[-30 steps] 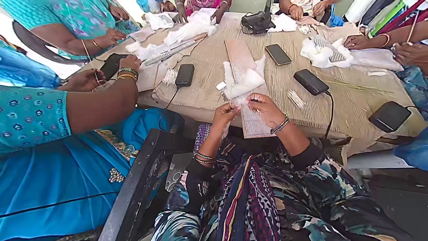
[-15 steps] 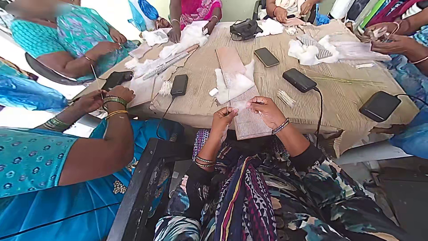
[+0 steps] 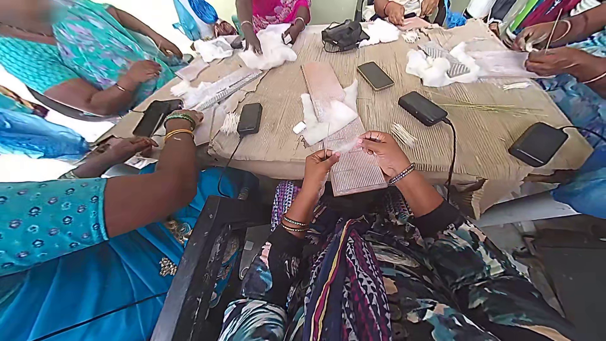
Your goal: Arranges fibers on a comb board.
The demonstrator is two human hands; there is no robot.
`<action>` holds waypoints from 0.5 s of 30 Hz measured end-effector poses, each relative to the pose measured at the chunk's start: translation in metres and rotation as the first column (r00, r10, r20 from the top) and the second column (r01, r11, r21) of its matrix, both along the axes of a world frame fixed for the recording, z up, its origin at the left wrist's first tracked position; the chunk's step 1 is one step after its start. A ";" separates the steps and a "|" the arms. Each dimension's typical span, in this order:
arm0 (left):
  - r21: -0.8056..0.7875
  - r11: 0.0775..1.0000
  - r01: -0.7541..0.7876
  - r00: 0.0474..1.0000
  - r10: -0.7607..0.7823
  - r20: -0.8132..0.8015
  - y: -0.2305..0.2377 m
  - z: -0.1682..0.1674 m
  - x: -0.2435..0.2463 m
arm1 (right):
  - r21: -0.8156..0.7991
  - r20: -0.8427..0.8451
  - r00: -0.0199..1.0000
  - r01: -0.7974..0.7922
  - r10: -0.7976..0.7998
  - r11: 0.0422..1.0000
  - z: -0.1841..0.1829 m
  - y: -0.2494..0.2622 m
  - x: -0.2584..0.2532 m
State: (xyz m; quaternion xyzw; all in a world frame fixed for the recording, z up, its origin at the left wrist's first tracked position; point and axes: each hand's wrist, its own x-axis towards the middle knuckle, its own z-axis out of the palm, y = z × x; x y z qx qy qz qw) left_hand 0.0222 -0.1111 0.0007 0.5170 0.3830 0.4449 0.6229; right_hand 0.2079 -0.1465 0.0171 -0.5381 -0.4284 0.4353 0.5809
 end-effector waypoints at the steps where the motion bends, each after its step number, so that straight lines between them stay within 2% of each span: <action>1: -0.001 1.000 0.005 0.999 -0.005 -0.031 0.000 -0.001 0.001 | -0.007 0.022 1.000 0.015 -0.015 1.000 0.000 0.001 0.001; 3: -0.008 1.000 0.010 0.996 -0.011 -0.093 0.001 -0.003 0.002 | -0.035 0.112 0.993 0.039 -0.035 0.999 -0.001 0.005 0.003; 5: -0.006 1.000 0.020 0.987 -0.021 -0.158 0.002 -0.005 0.002 | -0.065 0.289 0.957 0.051 -0.030 0.997 -0.007 0.004 0.006; 8: 0.123 0.992 0.032 0.936 0.014 -0.352 0.002 -0.010 -0.002 | -0.054 0.524 0.849 0.108 -0.064 0.993 -0.021 0.010 0.011; 11: 0.317 0.945 0.084 0.822 0.114 -0.558 -0.002 -0.008 -0.006 | -0.056 0.634 0.769 0.151 -0.082 0.987 -0.025 0.010 0.012; 15: 0.378 0.904 0.200 0.616 0.184 -0.766 -0.004 0.002 0.004 | -0.064 0.673 0.735 0.170 -0.083 0.983 -0.026 0.012 0.011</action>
